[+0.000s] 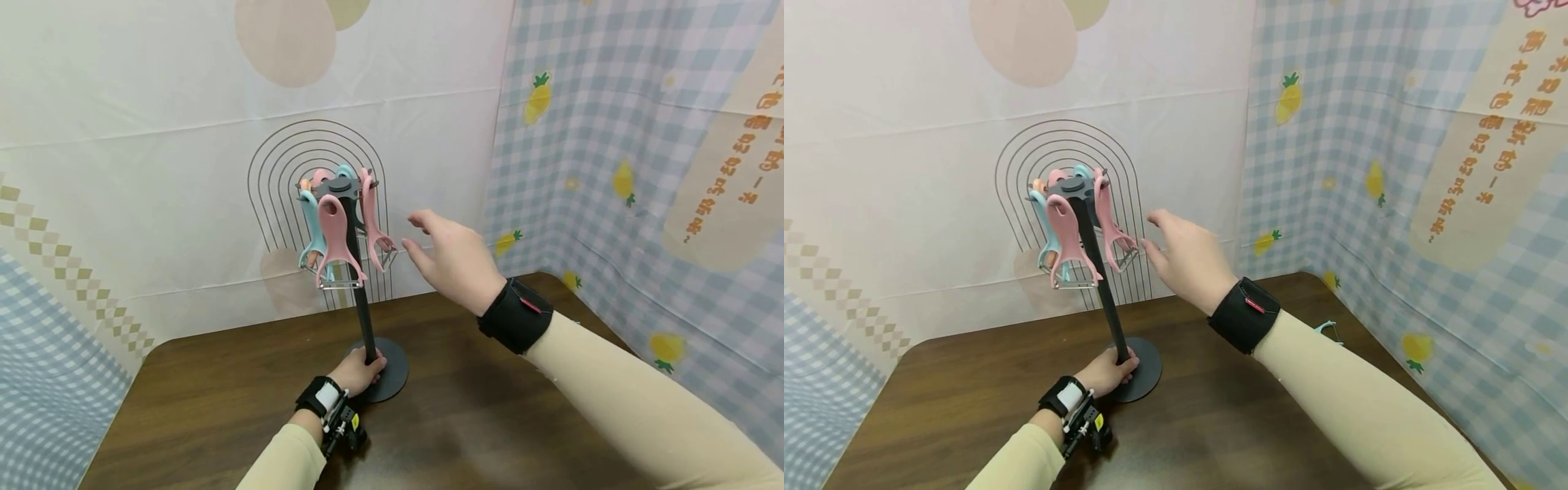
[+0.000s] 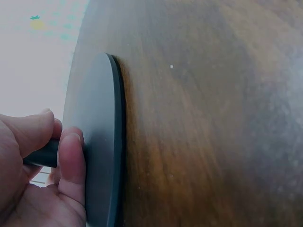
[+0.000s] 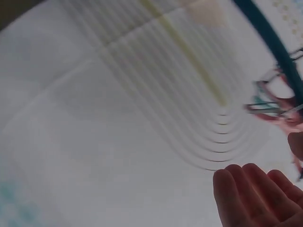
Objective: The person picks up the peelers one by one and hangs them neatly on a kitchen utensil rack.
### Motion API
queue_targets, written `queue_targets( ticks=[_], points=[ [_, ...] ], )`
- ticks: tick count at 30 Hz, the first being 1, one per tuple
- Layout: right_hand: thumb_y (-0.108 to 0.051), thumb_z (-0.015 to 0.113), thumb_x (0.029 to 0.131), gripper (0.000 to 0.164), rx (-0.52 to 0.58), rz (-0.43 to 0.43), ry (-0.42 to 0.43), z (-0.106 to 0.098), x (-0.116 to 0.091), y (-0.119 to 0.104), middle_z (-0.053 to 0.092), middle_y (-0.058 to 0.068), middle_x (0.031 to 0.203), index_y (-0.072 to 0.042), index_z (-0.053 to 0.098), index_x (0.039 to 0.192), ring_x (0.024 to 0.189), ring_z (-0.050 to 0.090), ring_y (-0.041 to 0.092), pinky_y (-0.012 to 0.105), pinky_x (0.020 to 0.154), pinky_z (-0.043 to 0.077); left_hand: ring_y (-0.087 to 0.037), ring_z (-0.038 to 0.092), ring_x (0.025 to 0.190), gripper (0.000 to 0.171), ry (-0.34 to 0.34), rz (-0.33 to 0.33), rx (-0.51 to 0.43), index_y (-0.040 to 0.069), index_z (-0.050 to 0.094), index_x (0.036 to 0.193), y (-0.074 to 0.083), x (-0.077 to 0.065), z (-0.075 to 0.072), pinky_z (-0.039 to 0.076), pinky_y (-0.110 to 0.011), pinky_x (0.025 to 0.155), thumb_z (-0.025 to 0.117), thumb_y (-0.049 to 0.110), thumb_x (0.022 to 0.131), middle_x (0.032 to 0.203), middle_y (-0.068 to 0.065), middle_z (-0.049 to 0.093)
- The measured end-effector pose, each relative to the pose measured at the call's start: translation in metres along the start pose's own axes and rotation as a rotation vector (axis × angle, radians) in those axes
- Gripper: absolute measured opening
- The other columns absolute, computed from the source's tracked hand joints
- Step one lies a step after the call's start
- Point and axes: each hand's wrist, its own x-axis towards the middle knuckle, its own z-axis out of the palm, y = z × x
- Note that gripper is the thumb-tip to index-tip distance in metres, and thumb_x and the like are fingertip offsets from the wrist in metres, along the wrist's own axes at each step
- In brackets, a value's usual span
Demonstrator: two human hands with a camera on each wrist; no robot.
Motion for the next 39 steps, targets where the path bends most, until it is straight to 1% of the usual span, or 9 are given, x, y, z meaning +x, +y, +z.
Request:
queue_targets(
  ticks=[7, 10, 13, 16, 18, 25, 31, 35, 39],
  points=[
    [-0.031, 0.063, 0.095, 0.042, -0.06, 0.155, -0.139, 0.018, -0.026, 0.057, 0.062, 0.014, 0.122, -0.005, 0.054, 0.127, 0.095, 0.065, 0.029, 0.042, 0.075, 0.051, -0.016, 0.056, 0.066, 0.015, 0.008, 0.007, -0.018, 0.004, 0.057, 0.094, 0.001, -0.001, 0.001, 0.044, -0.031, 0.063, 0.053, 0.016, 0.101, 0.071, -0.004, 0.056],
    [-0.031, 0.063, 0.096, 0.044, -0.08, 0.208, -0.193, 0.026, -0.042, 0.083, 0.063, 0.016, 0.121, -0.004, 0.053, 0.129, 0.085, 0.065, 0.029, 0.042, 0.07, 0.05, -0.016, 0.056, 0.067, 0.015, 0.005, 0.002, -0.02, 0.004, 0.057, 0.094, 0.0, -0.001, 0.002, 0.044, -0.031, 0.064, 0.052, 0.016, 0.101, 0.071, -0.004, 0.056],
    [-0.029, 0.063, 0.095, 0.044, -0.1, 0.244, -0.243, 0.034, -0.057, 0.108, 0.068, 0.016, 0.105, -0.003, 0.053, 0.129, 0.064, 0.062, 0.024, 0.038, 0.055, 0.046, -0.016, 0.056, 0.066, 0.016, 0.002, -0.004, -0.02, 0.004, 0.057, 0.094, 0.001, -0.001, 0.002, 0.043, -0.031, 0.063, 0.052, 0.017, 0.102, 0.071, -0.004, 0.056],
    [-0.028, 0.064, 0.095, 0.044, -0.127, 0.276, -0.3, 0.039, -0.07, 0.131, 0.069, 0.013, 0.089, -0.002, 0.052, 0.128, 0.057, 0.059, 0.019, 0.033, 0.045, 0.04, -0.016, 0.056, 0.066, 0.016, -0.001, -0.017, -0.02, 0.004, 0.057, 0.094, 0.002, -0.001, 0.002, 0.043, -0.031, 0.063, 0.052, 0.017, 0.101, 0.071, -0.005, 0.056],
    [-0.027, 0.064, 0.095, 0.043, -0.14, 0.308, -0.356, 0.041, -0.078, 0.145, 0.068, 0.012, 0.085, -0.001, 0.052, 0.128, 0.059, 0.06, 0.019, 0.033, 0.047, 0.041, -0.016, 0.055, 0.066, 0.015, -0.002, -0.028, -0.021, 0.004, 0.057, 0.094, 0.003, -0.001, 0.002, 0.042, -0.031, 0.063, 0.052, 0.017, 0.101, 0.072, -0.005, 0.057],
    [-0.021, 0.063, 0.095, 0.039, -0.173, 0.43, -0.6, 0.034, -0.098, 0.184, 0.063, 0.022, 0.105, 0.005, 0.055, 0.123, 0.084, 0.062, 0.033, 0.046, 0.069, 0.048, -0.016, 0.056, 0.067, 0.015, 0.007, -0.032, -0.023, 0.005, 0.056, 0.094, 0.001, 0.001, 0.002, 0.043, -0.032, 0.064, 0.052, 0.017, 0.101, 0.072, -0.005, 0.057],
    [-0.015, 0.065, 0.092, 0.048, -0.198, 0.474, -0.79, 0.034, -0.12, 0.22, 0.059, 0.03, 0.109, 0.014, 0.048, 0.127, 0.095, 0.06, 0.042, 0.049, 0.074, 0.049, -0.016, 0.056, 0.067, 0.015, 0.005, -0.021, -0.018, 0.005, 0.057, 0.094, 0.0, 0.001, 0.002, 0.043, -0.032, 0.064, 0.052, 0.017, 0.101, 0.072, -0.005, 0.057],
    [-0.004, 0.063, 0.09, 0.041, -0.19, 0.501, -0.864, 0.033, -0.133, 0.229, 0.06, 0.028, 0.102, 0.015, 0.049, 0.123, 0.086, 0.06, 0.037, 0.043, 0.067, 0.047, -0.016, 0.057, 0.068, 0.015, 0.002, -0.023, -0.018, 0.005, 0.057, 0.095, 0.001, 0.001, 0.001, 0.043, -0.032, 0.064, 0.052, 0.017, 0.101, 0.072, -0.004, 0.057],
    [0.006, 0.057, 0.089, 0.033, -0.208, 0.508, -0.893, 0.031, -0.142, 0.23, 0.061, 0.025, 0.095, 0.015, 0.052, 0.12, 0.075, 0.056, 0.029, 0.039, 0.062, 0.041, -0.016, 0.056, 0.067, 0.014, -0.001, -0.026, -0.023, 0.005, 0.057, 0.095, 0.002, 0.0, 0.001, 0.043, -0.032, 0.064, 0.052, 0.017, 0.101, 0.073, -0.005, 0.057]
  ],
)
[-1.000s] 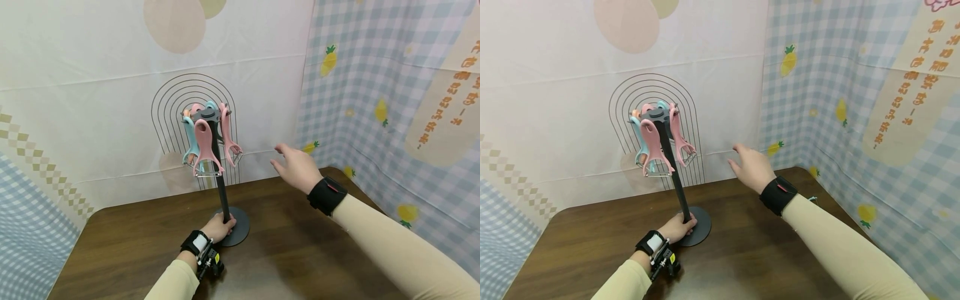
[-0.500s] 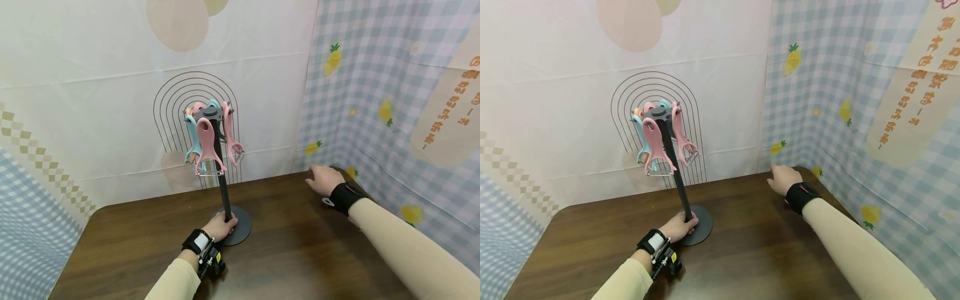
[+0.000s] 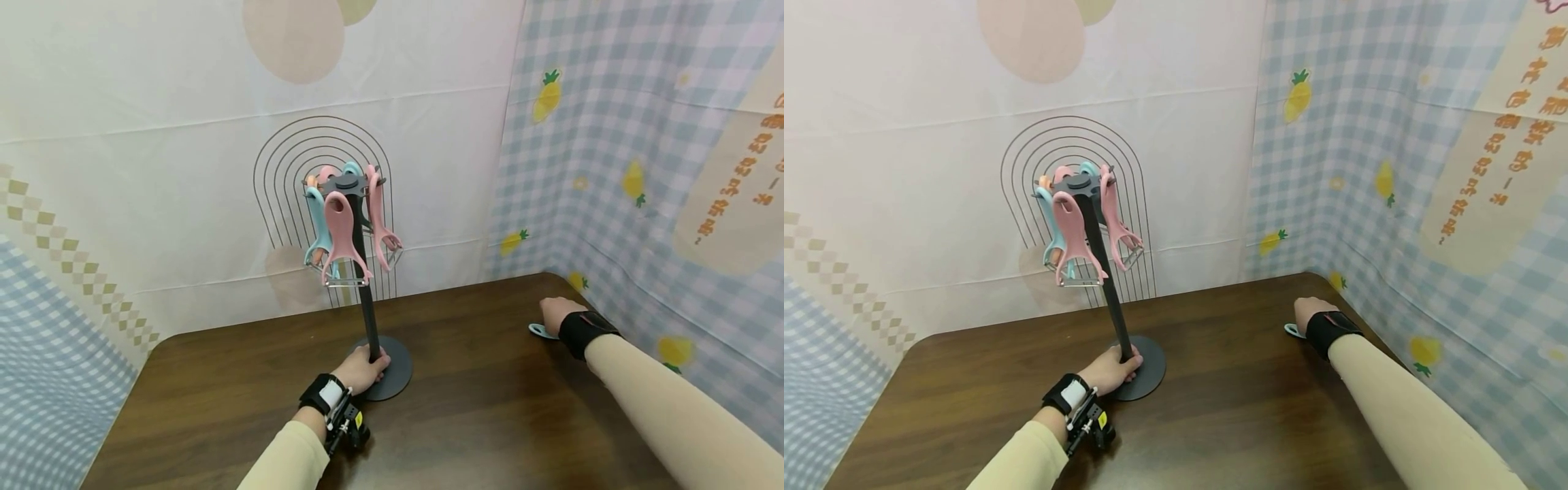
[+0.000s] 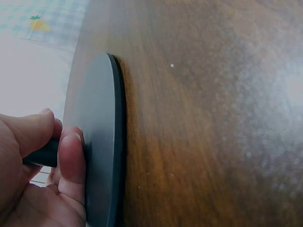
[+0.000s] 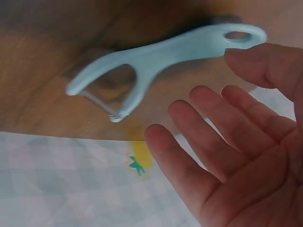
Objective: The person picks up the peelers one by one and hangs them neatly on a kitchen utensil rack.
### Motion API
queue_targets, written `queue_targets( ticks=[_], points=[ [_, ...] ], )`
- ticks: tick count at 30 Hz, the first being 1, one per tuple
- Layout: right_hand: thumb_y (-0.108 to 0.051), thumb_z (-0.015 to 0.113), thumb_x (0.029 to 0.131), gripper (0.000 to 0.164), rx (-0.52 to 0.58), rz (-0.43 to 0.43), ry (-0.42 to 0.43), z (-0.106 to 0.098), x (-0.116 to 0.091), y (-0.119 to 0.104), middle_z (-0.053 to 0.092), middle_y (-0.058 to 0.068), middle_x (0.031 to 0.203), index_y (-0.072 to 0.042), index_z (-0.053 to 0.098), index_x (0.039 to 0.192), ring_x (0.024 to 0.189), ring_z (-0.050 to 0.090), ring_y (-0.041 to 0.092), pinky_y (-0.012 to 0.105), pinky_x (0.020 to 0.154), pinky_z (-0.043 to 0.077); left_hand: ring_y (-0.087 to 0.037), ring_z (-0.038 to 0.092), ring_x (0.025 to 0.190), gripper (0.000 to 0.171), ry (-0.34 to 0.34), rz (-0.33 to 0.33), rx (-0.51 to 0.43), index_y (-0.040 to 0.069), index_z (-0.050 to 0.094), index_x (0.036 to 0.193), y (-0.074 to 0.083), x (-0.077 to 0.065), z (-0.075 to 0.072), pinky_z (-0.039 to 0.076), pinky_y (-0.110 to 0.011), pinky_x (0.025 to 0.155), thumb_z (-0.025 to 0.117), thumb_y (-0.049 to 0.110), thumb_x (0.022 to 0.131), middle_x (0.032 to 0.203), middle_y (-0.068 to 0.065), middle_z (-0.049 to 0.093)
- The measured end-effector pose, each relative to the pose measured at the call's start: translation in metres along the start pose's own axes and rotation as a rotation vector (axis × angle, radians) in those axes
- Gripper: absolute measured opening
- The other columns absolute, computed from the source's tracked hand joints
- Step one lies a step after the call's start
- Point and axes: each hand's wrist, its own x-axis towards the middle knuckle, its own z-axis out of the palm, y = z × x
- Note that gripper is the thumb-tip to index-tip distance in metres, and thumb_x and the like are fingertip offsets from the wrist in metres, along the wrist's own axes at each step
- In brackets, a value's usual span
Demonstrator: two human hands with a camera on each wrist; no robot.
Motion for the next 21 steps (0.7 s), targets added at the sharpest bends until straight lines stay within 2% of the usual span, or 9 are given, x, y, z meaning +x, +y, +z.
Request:
queue_targets(
  ticks=[6, 11, 15, 18, 21],
  points=[
    [0.008, 0.054, 0.09, 0.017, -0.033, 0.007, -0.009, 0.007, -0.006, 0.007, 0.06, 0.021, 0.089, 0.009, 0.057, 0.107, 0.075, 0.055, 0.029, 0.04, 0.063, 0.04, -0.016, 0.056, 0.067, 0.015, 0.001, 0.004, -0.004, 0.005, 0.057, 0.094, 0.001, 0.0, 0.0, 0.043, -0.032, 0.064, 0.052, 0.016, 0.101, 0.072, -0.004, 0.056],
    [0.01, 0.055, 0.088, 0.024, -0.054, -0.005, -0.024, 0.01, -0.004, 0.01, 0.061, 0.026, 0.095, 0.013, 0.056, 0.111, 0.078, 0.057, 0.03, 0.038, 0.065, 0.042, -0.016, 0.056, 0.067, 0.015, 0.006, 0.0, -0.009, 0.004, 0.057, 0.094, 0.003, -0.002, 0.0, 0.043, -0.031, 0.064, 0.053, 0.016, 0.101, 0.072, -0.004, 0.056],
    [0.01, 0.056, 0.087, 0.028, -0.069, -0.01, -0.026, 0.013, -0.003, 0.012, 0.061, 0.03, 0.101, 0.014, 0.055, 0.115, 0.087, 0.06, 0.037, 0.042, 0.07, 0.046, -0.017, 0.056, 0.067, 0.015, 0.011, 0.002, -0.017, 0.003, 0.057, 0.093, 0.003, -0.004, -0.001, 0.043, -0.031, 0.063, 0.053, 0.015, 0.101, 0.072, -0.006, 0.057],
    [0.01, 0.058, 0.087, 0.022, -0.098, -0.016, -0.013, 0.014, -0.003, 0.014, 0.062, 0.027, 0.096, 0.011, 0.058, 0.108, 0.088, 0.061, 0.04, 0.044, 0.07, 0.047, -0.017, 0.056, 0.067, 0.015, 0.011, 0.002, -0.013, 0.003, 0.057, 0.093, 0.003, -0.004, 0.0, 0.043, -0.031, 0.063, 0.053, 0.015, 0.101, 0.072, -0.005, 0.056],
    [0.011, 0.058, 0.086, 0.017, -0.118, -0.015, -0.01, 0.015, -0.004, 0.015, 0.061, 0.024, 0.091, 0.009, 0.059, 0.103, 0.083, 0.061, 0.037, 0.043, 0.067, 0.046, -0.017, 0.057, 0.067, 0.014, 0.013, -0.002, -0.006, 0.004, 0.057, 0.094, 0.003, -0.002, 0.0, 0.043, -0.031, 0.064, 0.053, 0.016, 0.101, 0.072, -0.004, 0.056]
  ],
)
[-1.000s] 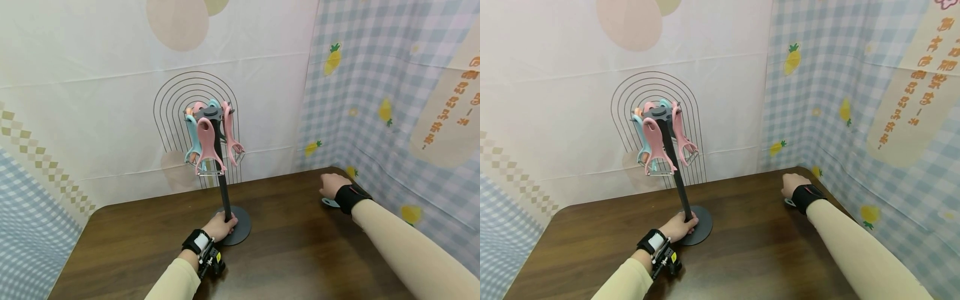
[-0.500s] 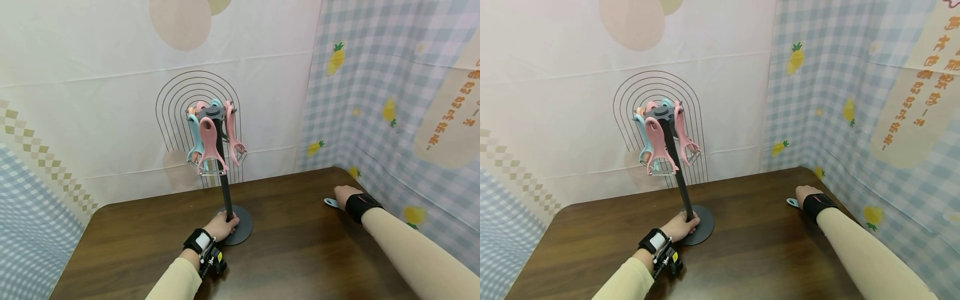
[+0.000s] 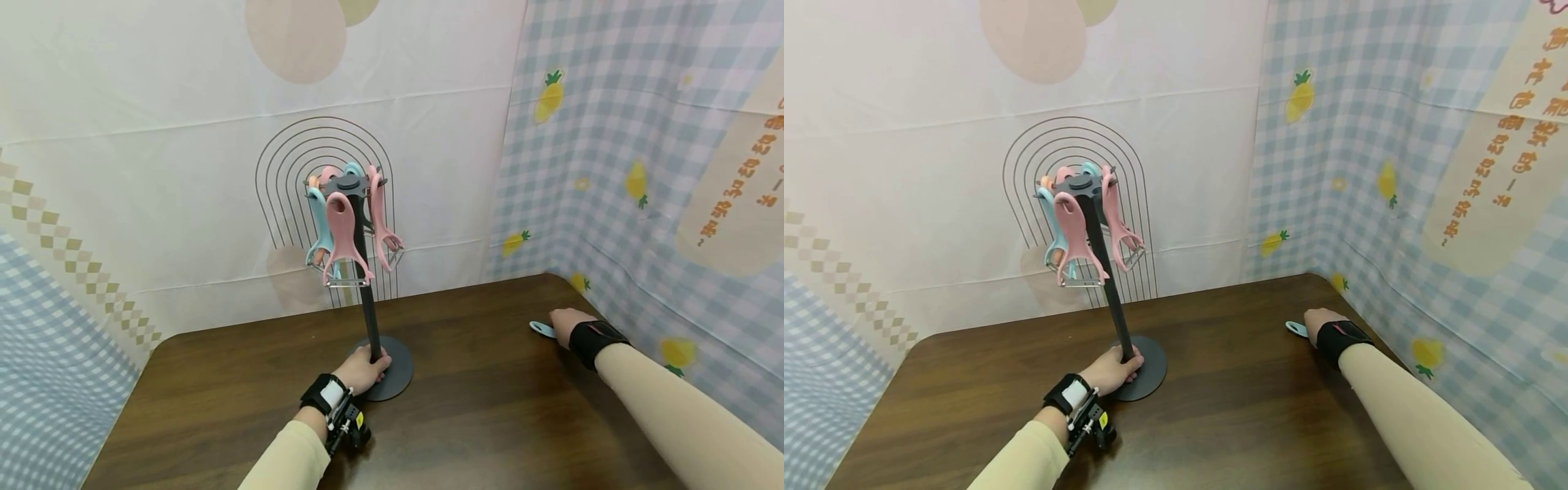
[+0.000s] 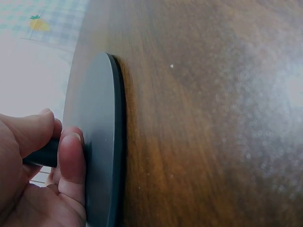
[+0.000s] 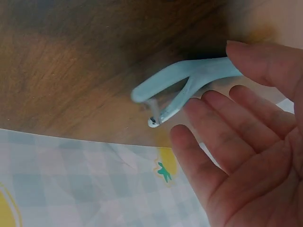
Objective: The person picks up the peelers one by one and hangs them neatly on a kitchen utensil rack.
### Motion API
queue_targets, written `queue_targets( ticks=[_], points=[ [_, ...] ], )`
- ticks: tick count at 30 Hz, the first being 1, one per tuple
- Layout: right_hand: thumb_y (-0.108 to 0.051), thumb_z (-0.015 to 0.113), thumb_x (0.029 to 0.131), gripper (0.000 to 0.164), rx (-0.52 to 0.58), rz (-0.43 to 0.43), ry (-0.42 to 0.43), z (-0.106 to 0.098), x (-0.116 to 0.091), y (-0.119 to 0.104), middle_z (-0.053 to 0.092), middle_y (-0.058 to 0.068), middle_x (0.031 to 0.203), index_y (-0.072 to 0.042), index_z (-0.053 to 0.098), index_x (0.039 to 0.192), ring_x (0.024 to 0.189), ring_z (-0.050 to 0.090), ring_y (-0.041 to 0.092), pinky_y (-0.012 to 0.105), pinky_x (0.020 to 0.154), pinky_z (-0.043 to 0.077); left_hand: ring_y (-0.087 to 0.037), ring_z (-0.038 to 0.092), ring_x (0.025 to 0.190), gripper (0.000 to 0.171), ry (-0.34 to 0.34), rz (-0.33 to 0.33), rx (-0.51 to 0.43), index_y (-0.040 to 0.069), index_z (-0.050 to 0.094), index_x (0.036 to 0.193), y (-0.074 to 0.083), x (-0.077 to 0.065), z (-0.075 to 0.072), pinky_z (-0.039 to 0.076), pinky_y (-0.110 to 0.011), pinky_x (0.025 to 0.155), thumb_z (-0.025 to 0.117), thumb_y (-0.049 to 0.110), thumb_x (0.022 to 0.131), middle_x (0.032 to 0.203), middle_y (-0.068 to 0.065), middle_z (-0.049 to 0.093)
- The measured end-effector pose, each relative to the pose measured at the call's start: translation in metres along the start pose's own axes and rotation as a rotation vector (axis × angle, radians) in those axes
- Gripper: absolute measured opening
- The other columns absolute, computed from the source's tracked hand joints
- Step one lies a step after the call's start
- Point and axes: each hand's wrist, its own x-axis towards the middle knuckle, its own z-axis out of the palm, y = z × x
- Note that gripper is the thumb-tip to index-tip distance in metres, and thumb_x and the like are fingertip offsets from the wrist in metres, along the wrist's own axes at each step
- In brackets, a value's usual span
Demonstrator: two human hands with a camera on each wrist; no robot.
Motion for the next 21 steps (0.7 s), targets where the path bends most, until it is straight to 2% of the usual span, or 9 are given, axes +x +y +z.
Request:
queue_targets(
  ticks=[10, 17, 21],
  points=[
    [0.011, 0.056, 0.086, 0.012, 0.007, 0.005, 0.011, 0.0045, 0.0006, 0.004, 0.061, 0.018, 0.083, 0.004, 0.06, 0.094, 0.075, 0.058, 0.029, 0.042, 0.063, 0.044, -0.016, 0.056, 0.067, 0.013, 0.0, -0.01, 0.001, 0.005, 0.057, 0.096, -0.0015, 0.0028, 0.0011, 0.044, -0.031, 0.064, 0.053, 0.016, 0.101, 0.072, -0.003, 0.056],
    [0.01, 0.054, 0.086, 0.014, 0.035, -0.006, 0.036, 0.0043, 0.0003, 0.0062, 0.06, 0.012, 0.078, -0.002, 0.062, 0.084, 0.07, 0.056, 0.026, 0.042, 0.061, 0.043, -0.015, 0.056, 0.067, 0.014, 0.0, -0.009, -0.002, 0.004, 0.057, 0.096, -0.0009, 0.0015, 0.0004, 0.044, -0.03, 0.064, 0.053, 0.017, 0.101, 0.072, -0.004, 0.056],
    [0.005, 0.061, 0.084, 0.015, 0.071, -0.009, 0.025, 0.0027, -0.0005, 0.0053, 0.058, 0.005, 0.071, -0.007, 0.064, 0.076, 0.064, 0.051, 0.022, 0.039, 0.059, 0.04, -0.016, 0.056, 0.067, 0.014, 0.002, -0.007, -0.002, 0.004, 0.057, 0.096, -0.0008, 0.0007, 0.0003, 0.044, -0.03, 0.063, 0.053, 0.017, 0.101, 0.072, -0.004, 0.056]
  ],
)
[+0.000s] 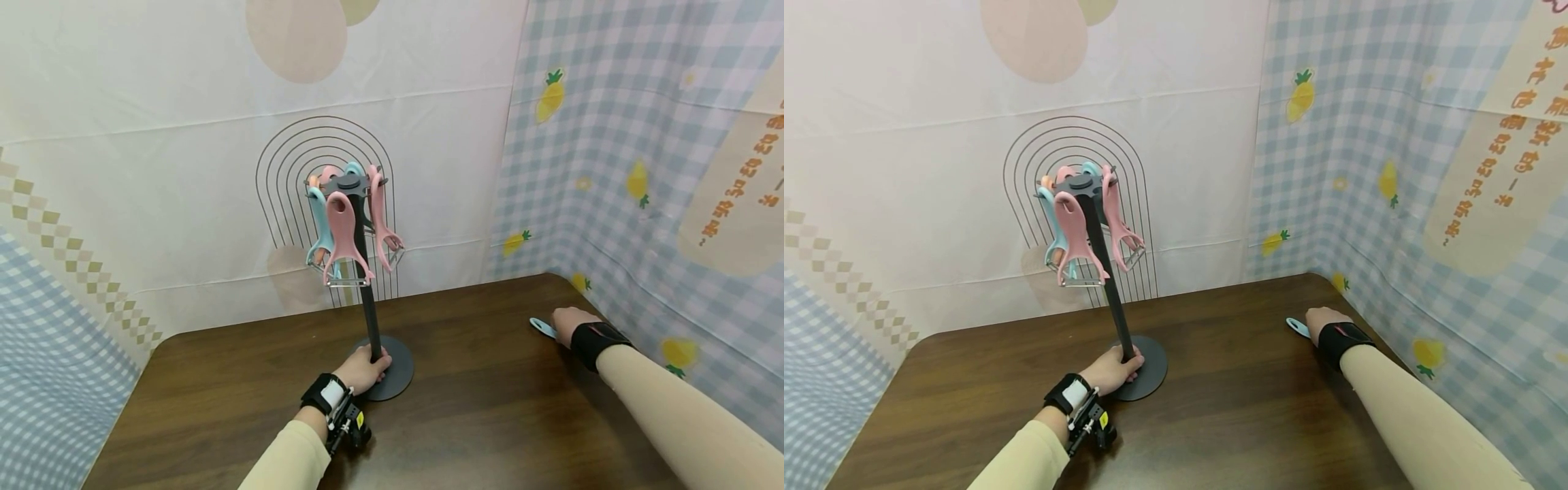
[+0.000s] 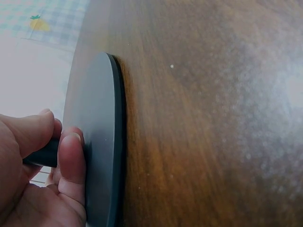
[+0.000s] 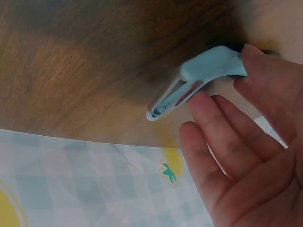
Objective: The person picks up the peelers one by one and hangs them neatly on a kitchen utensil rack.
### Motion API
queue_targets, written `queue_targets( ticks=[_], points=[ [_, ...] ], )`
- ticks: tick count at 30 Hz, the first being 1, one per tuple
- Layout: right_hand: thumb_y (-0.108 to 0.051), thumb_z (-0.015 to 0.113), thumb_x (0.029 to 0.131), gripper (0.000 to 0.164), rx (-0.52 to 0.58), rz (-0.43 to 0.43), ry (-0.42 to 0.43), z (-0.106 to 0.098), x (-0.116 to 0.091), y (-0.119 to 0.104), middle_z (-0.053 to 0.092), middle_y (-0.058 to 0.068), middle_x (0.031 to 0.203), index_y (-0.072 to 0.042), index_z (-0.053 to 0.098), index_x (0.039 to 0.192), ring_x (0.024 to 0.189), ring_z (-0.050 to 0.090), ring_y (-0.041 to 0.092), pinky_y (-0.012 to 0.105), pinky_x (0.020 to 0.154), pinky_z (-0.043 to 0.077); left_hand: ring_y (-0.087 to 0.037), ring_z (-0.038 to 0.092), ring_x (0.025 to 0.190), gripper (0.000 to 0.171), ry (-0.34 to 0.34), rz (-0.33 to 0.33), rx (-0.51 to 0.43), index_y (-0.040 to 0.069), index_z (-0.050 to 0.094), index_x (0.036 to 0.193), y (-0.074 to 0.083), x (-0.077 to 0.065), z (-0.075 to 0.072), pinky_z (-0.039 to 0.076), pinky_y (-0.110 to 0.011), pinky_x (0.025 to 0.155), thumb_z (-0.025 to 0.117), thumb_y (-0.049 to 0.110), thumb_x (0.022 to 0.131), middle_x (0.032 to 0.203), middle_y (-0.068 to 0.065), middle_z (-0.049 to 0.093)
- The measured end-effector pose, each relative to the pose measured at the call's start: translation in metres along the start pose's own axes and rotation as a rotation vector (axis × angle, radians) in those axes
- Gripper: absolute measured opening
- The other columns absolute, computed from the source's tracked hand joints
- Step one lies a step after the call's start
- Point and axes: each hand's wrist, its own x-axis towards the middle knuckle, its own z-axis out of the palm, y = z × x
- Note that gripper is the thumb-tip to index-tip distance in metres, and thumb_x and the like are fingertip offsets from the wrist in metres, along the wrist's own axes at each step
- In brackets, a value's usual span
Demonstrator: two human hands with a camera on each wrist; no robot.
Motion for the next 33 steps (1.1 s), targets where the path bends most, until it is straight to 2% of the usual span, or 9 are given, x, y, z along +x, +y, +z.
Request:
queue_targets(
  ticks=[7, 14, 26, 33],
  points=[
    [-0.004, 0.074, 0.08, 0.01, 0.028, 0.009, 0.022, -0.0013, -0.0012, 0.0004, 0.06, 0.005, 0.074, -0.005, 0.064, 0.079, 0.068, 0.056, 0.022, 0.041, 0.061, 0.045, -0.015, 0.056, 0.067, 0.015, 0.0, 0.003, 0.016, 0.004, 0.057, 0.095, -0.0004, 0.0007, 0.0, 0.044, -0.03, 0.064, 0.053, 0.017, 0.101, 0.071, -0.004, 0.057],
    [-0.007, 0.075, 0.081, 0.017, 0.05, 0.014, 0.013, 0.0013, 0.0005, 0.0045, 0.06, 0.006, 0.079, 0.0, 0.062, 0.089, 0.07, 0.056, 0.022, 0.039, 0.062, 0.046, -0.016, 0.056, 0.067, 0.015, 0.0, 0.009, 0.004, 0.003, 0.058, 0.096, 0.0015, -0.0002, -0.0002, 0.044, -0.031, 0.064, 0.053, 0.017, 0.101, 0.073, -0.006, 0.057],
    [-0.006, 0.075, 0.08, 0.019, 0.099, -0.015, 0.046, 0.0056, 0.0031, 0.0078, 0.053, 0.003, 0.07, -0.004, 0.057, 0.076, 0.063, 0.049, 0.019, 0.034, 0.058, 0.041, -0.015, 0.056, 0.066, 0.014, 0.008, 0.012, 0.015, 0.004, 0.058, 0.095, 0.0013, -0.0008, -0.0001, 0.043, -0.031, 0.064, 0.053, 0.016, 0.101, 0.072, -0.004, 0.056],
    [-0.008, 0.077, 0.078, 0.021, 0.06, -0.052, 0.068, 0.0067, 0.0021, 0.0065, 0.055, 0.001, 0.07, -0.004, 0.057, 0.075, 0.063, 0.051, 0.017, 0.034, 0.059, 0.043, -0.015, 0.056, 0.066, 0.014, 0.013, 0.002, 0.013, 0.004, 0.058, 0.096, 0.0005, -0.0007, 0.0011, 0.043, -0.03, 0.063, 0.054, 0.017, 0.101, 0.072, -0.004, 0.057]
  ],
)
